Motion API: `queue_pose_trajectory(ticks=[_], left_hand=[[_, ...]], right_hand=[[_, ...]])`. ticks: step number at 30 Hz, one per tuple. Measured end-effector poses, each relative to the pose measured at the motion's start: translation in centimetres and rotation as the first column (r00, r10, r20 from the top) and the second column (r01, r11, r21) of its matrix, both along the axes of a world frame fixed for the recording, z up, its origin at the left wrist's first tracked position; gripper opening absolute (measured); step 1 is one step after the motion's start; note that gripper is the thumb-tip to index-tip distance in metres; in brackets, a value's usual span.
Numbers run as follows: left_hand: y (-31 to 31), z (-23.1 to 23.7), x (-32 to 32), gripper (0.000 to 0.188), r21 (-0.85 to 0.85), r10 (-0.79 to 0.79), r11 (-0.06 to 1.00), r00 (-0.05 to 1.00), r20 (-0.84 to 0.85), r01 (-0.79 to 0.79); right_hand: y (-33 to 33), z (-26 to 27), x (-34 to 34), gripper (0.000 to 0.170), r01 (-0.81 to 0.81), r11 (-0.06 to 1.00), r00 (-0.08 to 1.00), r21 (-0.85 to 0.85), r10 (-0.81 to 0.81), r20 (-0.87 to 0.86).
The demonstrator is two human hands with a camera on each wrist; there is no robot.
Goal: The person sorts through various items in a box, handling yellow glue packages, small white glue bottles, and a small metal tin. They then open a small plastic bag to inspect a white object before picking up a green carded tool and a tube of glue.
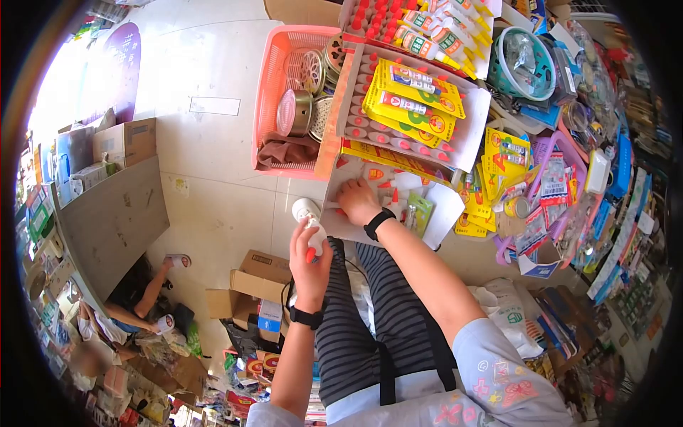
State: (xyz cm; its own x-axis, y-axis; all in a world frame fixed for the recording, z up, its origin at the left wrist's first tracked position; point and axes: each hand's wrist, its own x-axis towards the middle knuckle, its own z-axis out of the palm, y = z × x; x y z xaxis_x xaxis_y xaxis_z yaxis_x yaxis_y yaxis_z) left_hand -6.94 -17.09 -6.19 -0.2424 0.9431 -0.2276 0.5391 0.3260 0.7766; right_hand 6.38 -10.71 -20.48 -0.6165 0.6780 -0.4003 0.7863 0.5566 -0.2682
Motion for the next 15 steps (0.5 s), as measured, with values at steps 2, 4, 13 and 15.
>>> queue_pose_trajectory(ticks=[2,4,13,15], left_hand=[[0.1,0.0,-0.2,0.033,-0.026,0.051,0.998,0.998,-0.027,-0.052],[0.0,-0.4,-0.3,0.032,-0.071,0.097,0.993,0.995,-0.016,-0.098],[0.2,-2.1,-1.0,0.025,-0.562,0.626,0.769,0.539,0.563,-0.306],[0.5,-1.9,-2.0,0.022,-0.565,0.635,0.768,0.477,0.608,-0.302]], right_hand=[[-0.2,0.0,-0.1,0.017,0.006,1.0,1.0,0.01,-0.006,0.003],[-0.3,0.0,-0.4,0.018,0.018,0.999,0.999,0.028,-0.018,0.026],[1.9,1.7,0.4,0.019,-0.158,0.983,0.981,-0.091,0.167,0.096],[2.5,1.8,0.5,0.022,-0.171,0.975,0.979,-0.14,0.185,0.091]])
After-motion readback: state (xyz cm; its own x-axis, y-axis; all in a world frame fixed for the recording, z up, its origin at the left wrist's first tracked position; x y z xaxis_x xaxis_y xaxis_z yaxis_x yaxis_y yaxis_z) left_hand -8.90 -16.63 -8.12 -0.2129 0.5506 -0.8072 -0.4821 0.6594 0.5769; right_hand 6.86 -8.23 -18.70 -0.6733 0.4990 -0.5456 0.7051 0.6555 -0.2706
